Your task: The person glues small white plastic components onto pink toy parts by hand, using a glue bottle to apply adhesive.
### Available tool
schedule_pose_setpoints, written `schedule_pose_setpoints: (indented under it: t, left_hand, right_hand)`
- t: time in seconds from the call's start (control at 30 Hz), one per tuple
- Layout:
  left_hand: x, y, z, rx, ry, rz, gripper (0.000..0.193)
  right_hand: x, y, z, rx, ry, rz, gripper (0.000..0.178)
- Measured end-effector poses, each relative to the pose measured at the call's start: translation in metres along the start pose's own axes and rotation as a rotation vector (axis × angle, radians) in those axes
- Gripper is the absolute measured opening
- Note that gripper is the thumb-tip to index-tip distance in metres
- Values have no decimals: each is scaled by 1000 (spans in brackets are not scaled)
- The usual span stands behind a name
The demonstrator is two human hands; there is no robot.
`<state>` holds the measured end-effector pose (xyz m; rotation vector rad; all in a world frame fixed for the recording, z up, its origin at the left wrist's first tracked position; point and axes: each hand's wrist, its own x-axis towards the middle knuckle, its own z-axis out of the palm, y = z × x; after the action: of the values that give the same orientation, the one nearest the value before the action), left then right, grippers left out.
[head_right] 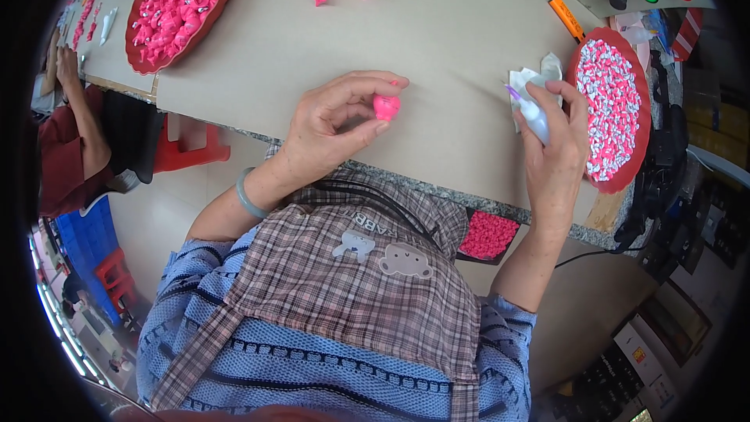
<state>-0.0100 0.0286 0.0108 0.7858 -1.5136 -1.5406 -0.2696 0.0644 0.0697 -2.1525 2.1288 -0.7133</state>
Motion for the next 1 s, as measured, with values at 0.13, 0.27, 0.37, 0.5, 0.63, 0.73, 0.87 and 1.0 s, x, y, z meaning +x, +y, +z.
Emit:
schedule_pose_setpoints:
  t: [0.13,0.27,0.37,0.5,0.63,0.73,0.87,1.0]
  left_hand:
    - [-5,6,-10,47,39,73,34]
    - [3,29,-57,567,306,367,32]
    - [8,60,-114,967,599,468,32]
    - [19,69,-166,1460,674,521,39]
    - [36,49,-136,1420,473,520,41]
    - [50,27,-96,1249,353,426,35]
    - [67,15,-75,1189,374,254,33]
    - [73,5,-78,1220,342,217,30]
  right_hand:
    - [-6,-1,0,198,210,4,28]
    - [-9,-4,0,322,246,64,25]
    - [-9,-7,7,329,215,-5,24]
    - [-7,-15,13,390,164,-47,25]
    - [-6,-27,19,456,115,-4,26]
    - [-5,-34,25,517,90,-20,26]
    - [-7,-43,25,561,49,-29,25]
    - [-15,-46,29,636,30,36,22]
